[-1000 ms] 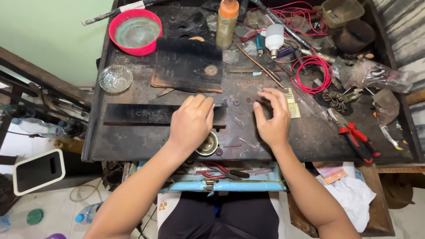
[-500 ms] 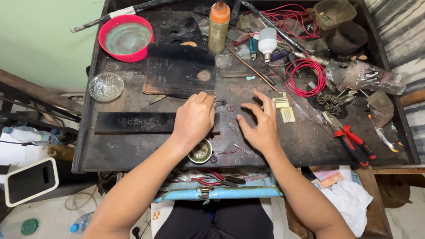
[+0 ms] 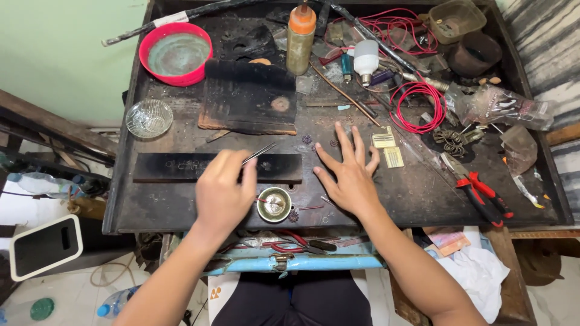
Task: The person uses a handheld torch to heat a small metal component on a workbench, then uses tweezers and pliers to adjust and inspect the piece. The person handles multiple small metal components and tools throughout the process.
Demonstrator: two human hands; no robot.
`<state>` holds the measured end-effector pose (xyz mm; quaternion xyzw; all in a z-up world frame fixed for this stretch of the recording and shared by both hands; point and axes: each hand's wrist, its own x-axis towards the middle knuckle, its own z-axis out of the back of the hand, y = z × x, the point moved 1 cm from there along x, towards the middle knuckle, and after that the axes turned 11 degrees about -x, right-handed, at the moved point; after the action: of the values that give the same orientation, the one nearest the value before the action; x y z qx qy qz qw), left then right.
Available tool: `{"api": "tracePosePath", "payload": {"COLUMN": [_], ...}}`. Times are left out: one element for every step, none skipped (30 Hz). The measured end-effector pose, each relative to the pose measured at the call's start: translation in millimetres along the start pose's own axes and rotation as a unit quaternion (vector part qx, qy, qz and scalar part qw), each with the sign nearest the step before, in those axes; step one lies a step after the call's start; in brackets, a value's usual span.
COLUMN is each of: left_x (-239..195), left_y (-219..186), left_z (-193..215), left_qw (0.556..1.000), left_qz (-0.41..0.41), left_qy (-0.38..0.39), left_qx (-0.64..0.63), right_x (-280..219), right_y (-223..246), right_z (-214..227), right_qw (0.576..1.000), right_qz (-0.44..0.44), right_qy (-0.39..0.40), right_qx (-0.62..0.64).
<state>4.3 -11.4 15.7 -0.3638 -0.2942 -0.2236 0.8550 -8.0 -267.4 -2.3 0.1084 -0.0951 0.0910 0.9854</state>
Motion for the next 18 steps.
{"api": "tracePosePath", "payload": {"left_x": [-4.8,-9.6,-15.6,-22.3,-29.3,-36.3,-43.3,-50.2,-57.0,-63.4,-70.0,-76.7,-80.0,-83.4,-86.5,-85.6,-84.0,-82.2], "left_y": [0.4,1.2,1.5,4.0,6.5,8.7,13.2,17.6,22.2,27.3,32.5,37.7,38.9,40.4,41.8,39.0,36.4,33.9], "left_z": [10.3,21.1,32.0,39.3,46.5,53.7,57.8,61.8,66.4,68.1,69.3,70.5,71.1,71.4,70.8,70.9,71.2,71.8], "left_qw": [1.000,1.000,0.999,0.999,0.999,0.998,0.998,0.998,0.998,0.998,0.997,0.994,0.994,0.990,0.987,0.987,0.987,0.986], "left_qz": [0.000,0.009,0.019,0.020,0.034,0.047,0.047,0.054,0.059,0.059,0.068,0.078,0.077,0.092,0.107,0.107,0.098,0.089], "left_qy": [0.000,-0.017,-0.035,-0.034,-0.040,-0.046,-0.045,-0.035,-0.023,-0.021,-0.001,0.018,0.020,0.034,0.047,0.048,0.044,0.039], "left_qx": [0.001,-0.009,-0.018,-0.017,-0.014,-0.010,-0.010,-0.003,0.003,0.003,0.041,0.079,0.078,0.097,0.114,0.113,0.122,0.132], "right_x": [1.0,2.1,2.3,3.2,2.6,1.8,1.4,1.0,-0.2,0.1,0.5,0.8,1.1,1.5,2.0,0.4,0.4,0.5], "right_y": [-0.6,-1.2,-1.7,-1.5,-1.6,-1.6,-3.7,-5.7,-7.2,-7.3,-7.8,-8.3,-8.6,-9.0,-10.1,-10.8,-11.4,-11.7], "right_z": [-0.1,0.3,0.4,-0.5,-1.4,-2.2,-6.1,-9.7,-13.6,-15.0,-15.8,-16.7,-17.9,-19.5,-20.5,-21.8,-22.7,-23.5], "right_qw": [1.000,0.999,0.998,0.998,0.998,0.998,0.998,0.998,0.997,0.997,0.995,0.992,0.992,0.993,0.994,0.994,0.993,0.992], "right_qz": [0.000,-0.001,-0.002,-0.001,0.002,0.006,0.005,0.008,0.009,0.007,-0.005,-0.018,-0.020,-0.018,-0.017,-0.019,-0.023,-0.027], "right_qy": [0.000,-0.032,-0.063,-0.063,-0.061,-0.059,-0.058,-0.067,-0.076,-0.076,-0.102,-0.129,-0.128,-0.115,-0.103,-0.102,-0.110,-0.118], "right_qx": [0.001,0.001,0.001,0.002,-0.004,-0.010,-0.009,-0.015,-0.021,-0.019,-0.013,-0.007,-0.006,-0.020,-0.034,-0.035,-0.035,-0.036]}}
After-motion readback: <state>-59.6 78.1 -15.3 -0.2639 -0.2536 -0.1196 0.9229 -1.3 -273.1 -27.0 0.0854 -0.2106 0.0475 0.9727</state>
